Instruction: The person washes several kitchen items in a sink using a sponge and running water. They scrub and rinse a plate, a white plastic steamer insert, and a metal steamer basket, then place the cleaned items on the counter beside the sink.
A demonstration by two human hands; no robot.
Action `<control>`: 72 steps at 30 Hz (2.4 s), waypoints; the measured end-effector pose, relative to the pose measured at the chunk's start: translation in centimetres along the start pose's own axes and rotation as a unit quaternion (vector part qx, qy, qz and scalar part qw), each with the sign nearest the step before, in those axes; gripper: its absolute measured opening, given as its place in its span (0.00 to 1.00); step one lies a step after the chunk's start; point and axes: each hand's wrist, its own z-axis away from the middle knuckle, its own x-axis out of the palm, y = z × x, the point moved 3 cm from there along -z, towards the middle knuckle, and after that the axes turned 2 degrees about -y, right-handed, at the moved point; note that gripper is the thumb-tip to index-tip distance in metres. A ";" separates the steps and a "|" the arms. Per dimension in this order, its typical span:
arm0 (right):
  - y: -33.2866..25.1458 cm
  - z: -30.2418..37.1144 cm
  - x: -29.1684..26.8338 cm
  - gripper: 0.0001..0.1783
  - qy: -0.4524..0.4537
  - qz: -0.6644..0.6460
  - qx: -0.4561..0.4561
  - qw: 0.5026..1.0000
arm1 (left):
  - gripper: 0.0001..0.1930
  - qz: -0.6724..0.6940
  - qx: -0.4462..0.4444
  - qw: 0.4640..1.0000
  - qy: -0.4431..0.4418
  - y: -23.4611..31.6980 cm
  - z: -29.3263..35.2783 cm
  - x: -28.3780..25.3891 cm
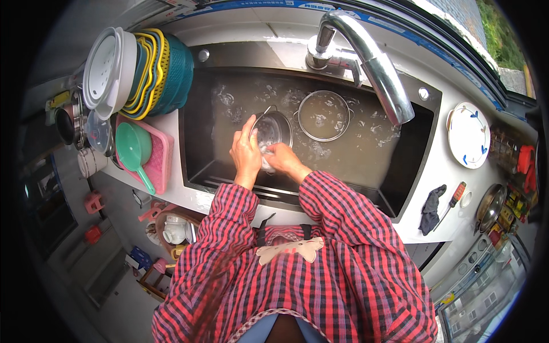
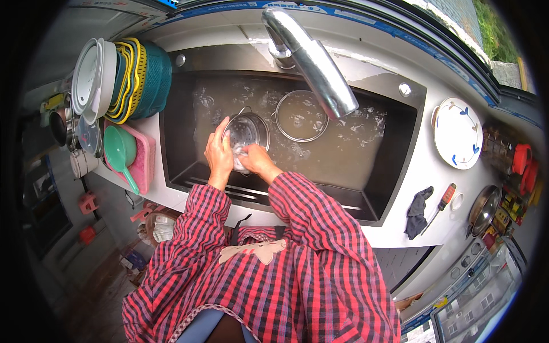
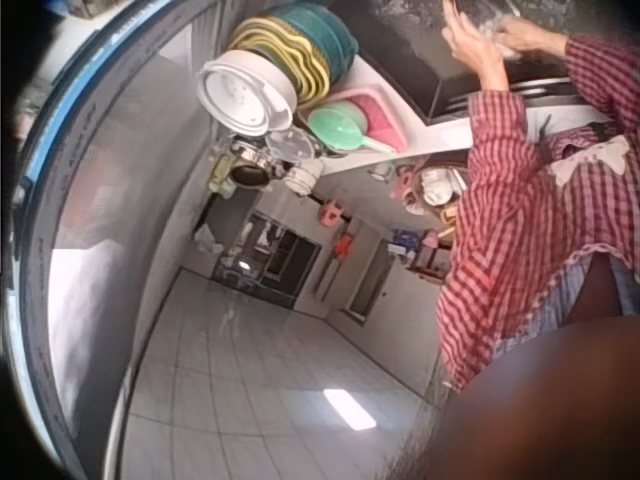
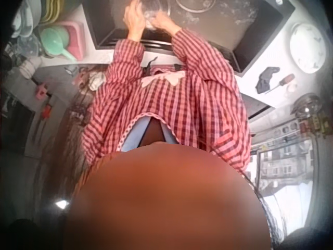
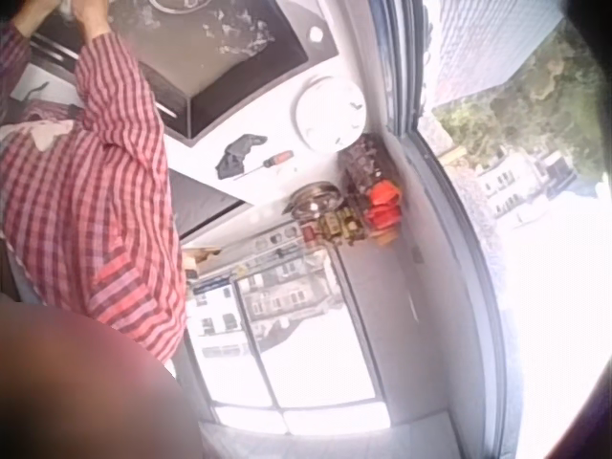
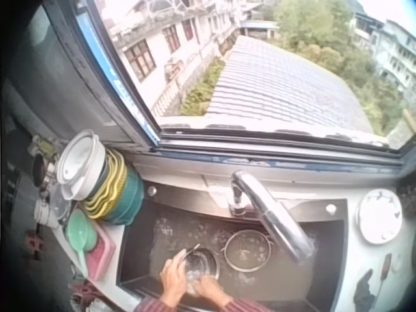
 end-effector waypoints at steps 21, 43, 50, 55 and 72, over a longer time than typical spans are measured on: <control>7.2 5.4 -17.4 0.17 0.348 0.247 -0.169 0.888 | 0.17 0.242 -0.281 0.893 -0.257 -9.2 0.6 1.5; -7.1 4.2 -13.4 0.14 0.303 0.064 -0.168 0.936 | 0.31 0.538 -0.379 0.698 -0.283 -4.2 4.1 3.3; -0.7 -2.7 -15.0 0.25 0.100 0.169 0.003 0.981 | 0.24 0.646 -0.306 0.616 -0.332 -3.3 5.6 4.3; 0.2 0.6 -14.6 0.39 0.049 -0.024 -0.165 0.985 | 0.21 0.773 -0.331 0.393 -0.373 -4.6 5.2 4.4; -2.8 4.0 -13.2 0.31 -0.032 0.008 -0.222 0.974 | 0.20 0.402 -0.209 0.851 -0.265 -1.6 4.0 -0.6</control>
